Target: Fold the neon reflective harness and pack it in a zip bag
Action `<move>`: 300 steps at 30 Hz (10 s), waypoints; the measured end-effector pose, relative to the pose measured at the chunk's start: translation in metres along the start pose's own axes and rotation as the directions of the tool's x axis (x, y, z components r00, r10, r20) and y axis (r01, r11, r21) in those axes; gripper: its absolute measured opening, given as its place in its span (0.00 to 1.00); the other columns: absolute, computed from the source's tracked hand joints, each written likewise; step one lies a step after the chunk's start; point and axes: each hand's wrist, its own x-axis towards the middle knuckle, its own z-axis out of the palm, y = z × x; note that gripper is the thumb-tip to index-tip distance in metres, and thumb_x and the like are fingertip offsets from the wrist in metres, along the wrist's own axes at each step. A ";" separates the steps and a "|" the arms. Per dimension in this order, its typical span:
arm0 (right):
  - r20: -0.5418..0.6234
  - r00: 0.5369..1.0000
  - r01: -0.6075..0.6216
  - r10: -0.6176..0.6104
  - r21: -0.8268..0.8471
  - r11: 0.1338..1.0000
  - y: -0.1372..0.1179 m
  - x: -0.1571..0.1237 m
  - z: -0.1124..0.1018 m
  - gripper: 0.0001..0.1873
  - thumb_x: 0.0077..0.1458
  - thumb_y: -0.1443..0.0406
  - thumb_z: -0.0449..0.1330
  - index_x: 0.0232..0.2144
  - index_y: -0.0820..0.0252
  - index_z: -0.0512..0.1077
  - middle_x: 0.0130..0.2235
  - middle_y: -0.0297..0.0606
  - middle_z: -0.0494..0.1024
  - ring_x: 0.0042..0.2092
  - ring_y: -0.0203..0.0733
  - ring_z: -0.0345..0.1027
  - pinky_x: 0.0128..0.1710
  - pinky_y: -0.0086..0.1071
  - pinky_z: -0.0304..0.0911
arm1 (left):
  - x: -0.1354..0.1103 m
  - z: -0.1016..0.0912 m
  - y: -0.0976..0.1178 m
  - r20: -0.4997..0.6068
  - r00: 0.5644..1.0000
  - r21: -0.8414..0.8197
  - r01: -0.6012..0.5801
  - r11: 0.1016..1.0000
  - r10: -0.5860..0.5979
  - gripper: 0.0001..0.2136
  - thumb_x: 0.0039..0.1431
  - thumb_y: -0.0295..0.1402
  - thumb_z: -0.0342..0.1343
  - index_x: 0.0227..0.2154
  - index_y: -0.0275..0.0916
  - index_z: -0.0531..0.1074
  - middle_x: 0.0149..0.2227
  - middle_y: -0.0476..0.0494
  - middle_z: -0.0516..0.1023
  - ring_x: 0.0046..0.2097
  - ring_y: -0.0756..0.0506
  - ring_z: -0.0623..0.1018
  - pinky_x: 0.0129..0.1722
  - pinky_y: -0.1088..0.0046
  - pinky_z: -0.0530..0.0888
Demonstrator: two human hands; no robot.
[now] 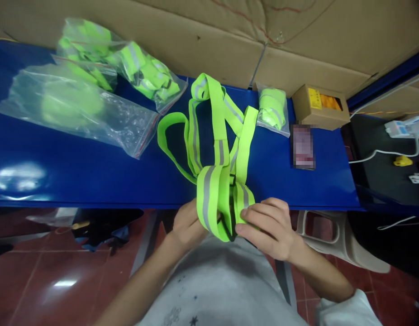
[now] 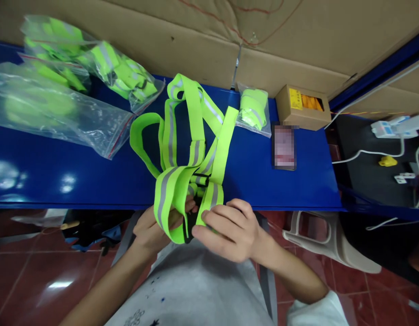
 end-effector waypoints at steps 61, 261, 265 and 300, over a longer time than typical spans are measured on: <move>0.024 0.743 -0.667 0.669 -0.054 0.743 0.083 0.040 0.019 0.15 0.73 0.59 0.54 0.42 0.60 0.78 0.39 0.45 0.85 0.37 0.48 0.80 0.37 0.39 0.71 | 0.194 -0.013 -0.086 -0.076 0.938 0.025 0.340 0.940 -0.337 0.35 0.61 0.45 0.70 0.64 0.41 0.60 0.56 0.32 0.72 0.49 0.38 0.82 0.56 0.47 0.78; 0.081 0.988 -0.136 0.129 0.094 0.986 0.012 -0.049 0.029 0.16 0.71 0.72 0.57 0.57 0.63 0.76 0.50 0.44 0.85 0.58 0.44 0.77 0.61 0.44 0.77 | 0.029 -0.009 0.013 0.472 0.817 0.374 -0.527 0.764 0.332 0.14 0.70 0.23 0.56 0.56 0.39 0.72 0.57 0.34 0.83 0.62 0.36 0.80 0.60 0.54 0.77; -0.002 0.992 -0.129 0.130 0.118 0.985 0.012 -0.035 0.024 0.15 0.70 0.73 0.57 0.55 0.65 0.76 0.47 0.45 0.84 0.54 0.45 0.78 0.58 0.43 0.77 | 0.033 -0.002 0.013 0.378 0.862 0.244 -0.445 0.862 0.338 0.15 0.71 0.25 0.55 0.58 0.39 0.70 0.56 0.32 0.83 0.61 0.37 0.80 0.57 0.55 0.79; -0.042 0.999 0.007 -0.008 -0.018 1.000 0.028 -0.004 0.020 0.13 0.69 0.74 0.56 0.50 0.64 0.78 0.43 0.42 0.84 0.51 0.43 0.78 0.55 0.41 0.79 | 0.122 0.011 0.003 0.414 0.908 0.511 -0.293 0.808 0.067 0.32 0.50 0.13 0.50 0.58 0.41 0.68 0.54 0.34 0.72 0.58 0.34 0.74 0.55 0.54 0.73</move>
